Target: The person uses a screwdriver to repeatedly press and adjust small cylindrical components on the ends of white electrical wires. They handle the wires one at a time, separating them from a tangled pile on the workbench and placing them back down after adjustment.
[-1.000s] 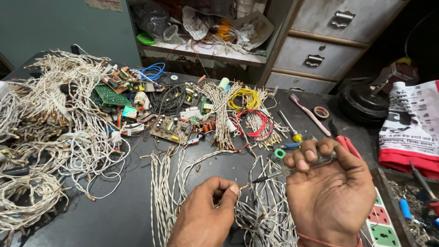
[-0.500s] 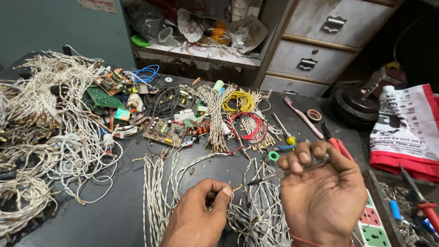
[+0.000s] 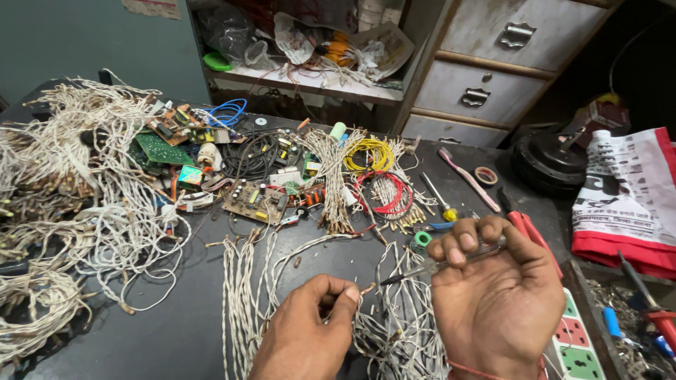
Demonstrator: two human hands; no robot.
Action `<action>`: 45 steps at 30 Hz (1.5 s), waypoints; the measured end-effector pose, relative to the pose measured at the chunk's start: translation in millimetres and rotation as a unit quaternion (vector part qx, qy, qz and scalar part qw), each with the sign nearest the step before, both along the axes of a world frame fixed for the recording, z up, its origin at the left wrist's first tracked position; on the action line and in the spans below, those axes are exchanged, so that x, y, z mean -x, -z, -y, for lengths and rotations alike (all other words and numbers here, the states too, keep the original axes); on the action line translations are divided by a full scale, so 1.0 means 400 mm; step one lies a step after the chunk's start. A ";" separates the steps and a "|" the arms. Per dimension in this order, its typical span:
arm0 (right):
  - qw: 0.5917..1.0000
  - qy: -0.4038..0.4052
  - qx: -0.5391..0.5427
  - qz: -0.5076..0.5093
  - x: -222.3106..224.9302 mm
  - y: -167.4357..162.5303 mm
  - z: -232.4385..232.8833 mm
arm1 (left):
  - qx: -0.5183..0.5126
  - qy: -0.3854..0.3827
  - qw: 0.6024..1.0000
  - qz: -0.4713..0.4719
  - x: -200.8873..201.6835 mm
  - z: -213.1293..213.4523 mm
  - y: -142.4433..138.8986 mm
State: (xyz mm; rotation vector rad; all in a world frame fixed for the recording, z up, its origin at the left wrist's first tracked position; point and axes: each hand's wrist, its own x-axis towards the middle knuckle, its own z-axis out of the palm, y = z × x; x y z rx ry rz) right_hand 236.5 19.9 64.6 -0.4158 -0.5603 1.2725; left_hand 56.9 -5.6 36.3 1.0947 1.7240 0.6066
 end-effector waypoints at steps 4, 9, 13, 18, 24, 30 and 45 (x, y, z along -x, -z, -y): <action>0.999 0.015 0.003 0.030 -0.021 -0.030 0.005 | -0.064 -0.033 0.997 0.023 0.004 0.002 0.018; 0.947 0.020 0.065 0.315 -0.039 -0.046 0.003 | -0.160 -0.067 0.973 0.156 0.025 -0.028 0.045; 0.724 -0.065 0.022 0.686 0.016 0.002 -0.002 | -0.165 -0.105 0.943 0.269 0.047 -0.052 0.042; 0.625 -0.154 0.149 0.750 0.095 0.057 0.024 | -0.140 -0.103 0.929 0.327 0.078 -0.046 0.022; 0.648 -0.125 0.111 0.743 0.025 0.062 -0.013 | -0.145 -0.098 0.935 0.308 0.114 -0.058 -0.007; 0.636 -0.119 0.167 0.743 -0.158 0.047 -0.072 | -0.217 0.012 0.972 -0.089 0.228 -0.026 -0.058; 0.574 -0.105 0.222 0.781 -0.199 0.038 -0.073 | -0.066 0.207 0.970 -0.110 0.178 0.018 -0.092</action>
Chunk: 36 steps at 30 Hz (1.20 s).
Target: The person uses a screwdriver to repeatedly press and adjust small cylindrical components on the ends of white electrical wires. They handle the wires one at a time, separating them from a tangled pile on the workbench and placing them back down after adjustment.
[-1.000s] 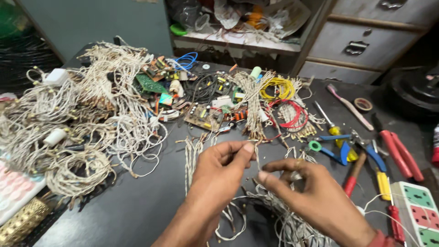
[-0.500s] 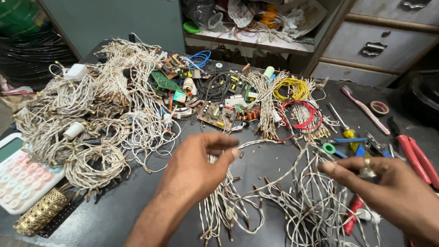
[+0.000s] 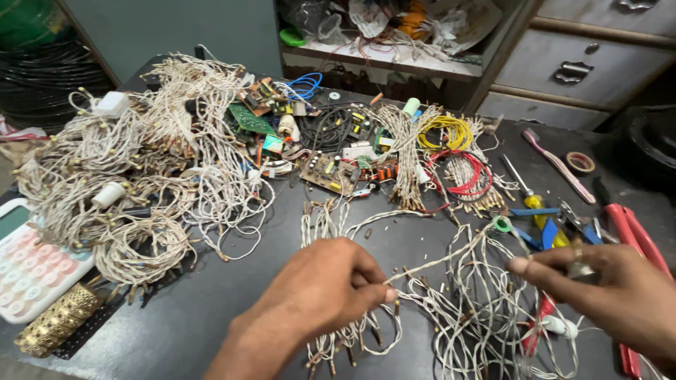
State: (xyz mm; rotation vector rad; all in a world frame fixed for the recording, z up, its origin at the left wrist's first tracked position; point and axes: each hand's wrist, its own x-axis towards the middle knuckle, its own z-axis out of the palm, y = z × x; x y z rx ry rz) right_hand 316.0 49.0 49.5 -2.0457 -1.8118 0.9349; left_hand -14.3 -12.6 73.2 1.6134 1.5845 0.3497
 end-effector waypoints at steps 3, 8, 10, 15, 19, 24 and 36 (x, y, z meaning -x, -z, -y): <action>0.984 0.010 0.120 0.134 -0.014 0.015 -0.013 | 0.009 -0.032 0.999 0.014 0.002 -0.014 -0.012; 0.960 -0.012 0.016 0.280 -0.043 -0.002 0.006 | 0.024 -0.029 0.996 0.086 -0.016 -0.021 -0.012; 0.974 -0.007 -0.090 0.208 -0.033 -0.021 0.017 | 0.020 -0.021 0.996 0.090 -0.023 -0.016 -0.008; 0.986 -0.121 -0.116 0.011 0.081 -0.054 0.077 | 0.033 -0.021 0.995 0.092 -0.042 -0.017 -0.003; 0.975 -0.172 -0.034 0.138 0.189 -0.080 0.107 | 0.045 -0.015 0.991 0.126 -0.047 -0.019 0.003; 0.968 -0.191 -0.028 0.163 0.237 -0.104 0.101 | 0.050 -0.007 0.978 0.203 -0.041 -0.022 0.016; 0.995 -0.090 0.027 0.024 0.152 -0.074 0.070 | -0.179 0.159 0.918 0.316 -0.005 -0.018 0.033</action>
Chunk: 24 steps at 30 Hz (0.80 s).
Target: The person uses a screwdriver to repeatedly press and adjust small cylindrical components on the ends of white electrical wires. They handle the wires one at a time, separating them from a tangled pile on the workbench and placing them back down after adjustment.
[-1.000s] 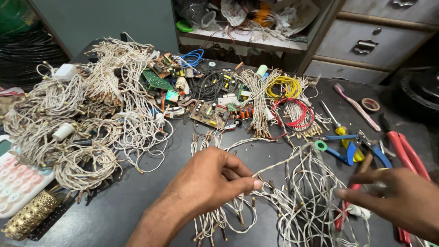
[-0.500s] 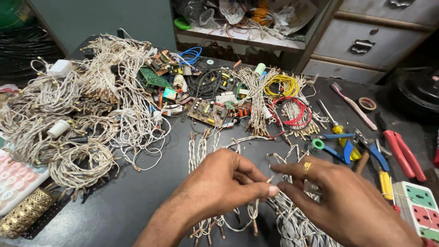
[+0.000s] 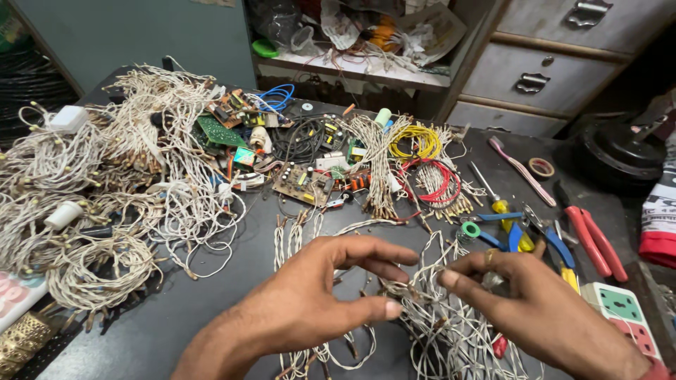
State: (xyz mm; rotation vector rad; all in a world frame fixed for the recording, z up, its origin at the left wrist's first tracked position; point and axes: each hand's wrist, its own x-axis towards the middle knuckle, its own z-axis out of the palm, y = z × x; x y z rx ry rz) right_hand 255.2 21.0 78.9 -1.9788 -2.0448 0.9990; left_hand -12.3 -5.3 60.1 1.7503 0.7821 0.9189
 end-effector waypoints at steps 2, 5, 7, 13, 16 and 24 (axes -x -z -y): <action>0.999 -0.037 0.010 -0.014 -0.006 0.010 0.002 | 0.048 -0.034 0.998 -0.006 -0.014 -0.004 0.003; 0.995 -0.085 0.051 0.005 -0.001 0.025 0.008 | 0.113 -0.085 0.990 -0.012 -0.039 -0.015 0.011; 0.989 -0.111 0.096 -0.012 0.007 0.033 0.013 | 0.139 -0.111 0.984 0.005 -0.048 -0.024 0.018; 0.990 -0.117 0.072 -0.023 0.022 0.049 0.032 | 0.222 -0.143 0.961 0.077 -0.081 -0.029 0.049; 0.985 -0.097 0.141 -0.012 0.021 0.061 0.027 | 0.244 -0.144 0.955 0.087 -0.091 -0.031 0.060; 0.977 0.066 -0.022 -0.200 -0.058 0.031 -0.016 | 0.249 -0.166 0.951 0.083 -0.099 -0.029 0.076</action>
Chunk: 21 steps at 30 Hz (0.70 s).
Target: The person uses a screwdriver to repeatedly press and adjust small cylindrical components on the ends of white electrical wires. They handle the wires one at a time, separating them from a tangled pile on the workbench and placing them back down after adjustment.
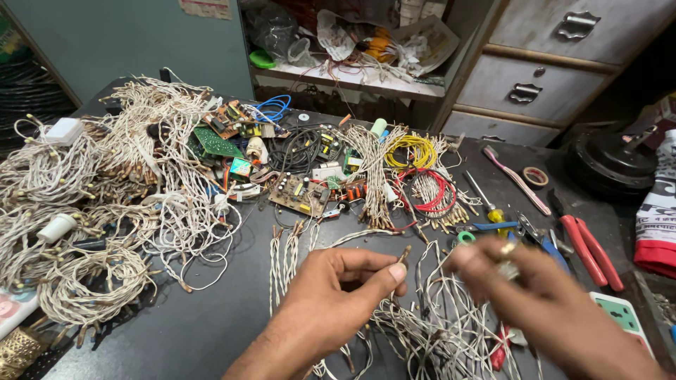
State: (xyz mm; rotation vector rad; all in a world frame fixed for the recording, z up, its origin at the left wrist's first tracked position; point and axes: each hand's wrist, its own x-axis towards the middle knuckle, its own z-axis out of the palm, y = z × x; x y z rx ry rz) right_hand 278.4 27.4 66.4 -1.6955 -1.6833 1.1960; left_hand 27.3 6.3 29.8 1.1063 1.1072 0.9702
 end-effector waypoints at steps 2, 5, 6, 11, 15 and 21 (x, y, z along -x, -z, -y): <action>0.985 0.071 -0.026 -0.157 -0.029 -0.019 -0.005 | 0.000 0.010 1.000 0.001 -0.002 -0.001 0.002; 0.888 0.035 -0.115 -0.444 -0.059 -0.028 -0.001 | -0.009 0.026 1.000 -0.004 -0.006 0.001 0.004; 0.852 0.036 -0.141 -0.503 -0.059 -0.019 -0.002 | -0.013 0.031 0.999 -0.007 -0.008 0.002 0.003; 0.719 0.013 -0.180 -0.671 -0.078 0.009 0.010 | 0.030 0.039 0.997 -0.057 -0.020 0.013 -0.006; 0.674 -0.009 -0.166 -0.720 -0.071 0.012 0.020 | 0.032 0.048 0.993 -0.100 -0.022 0.017 -0.015; 0.676 0.072 -0.158 -0.716 -0.019 -0.012 0.038 | -0.001 0.069 0.993 -0.099 -0.030 0.023 -0.019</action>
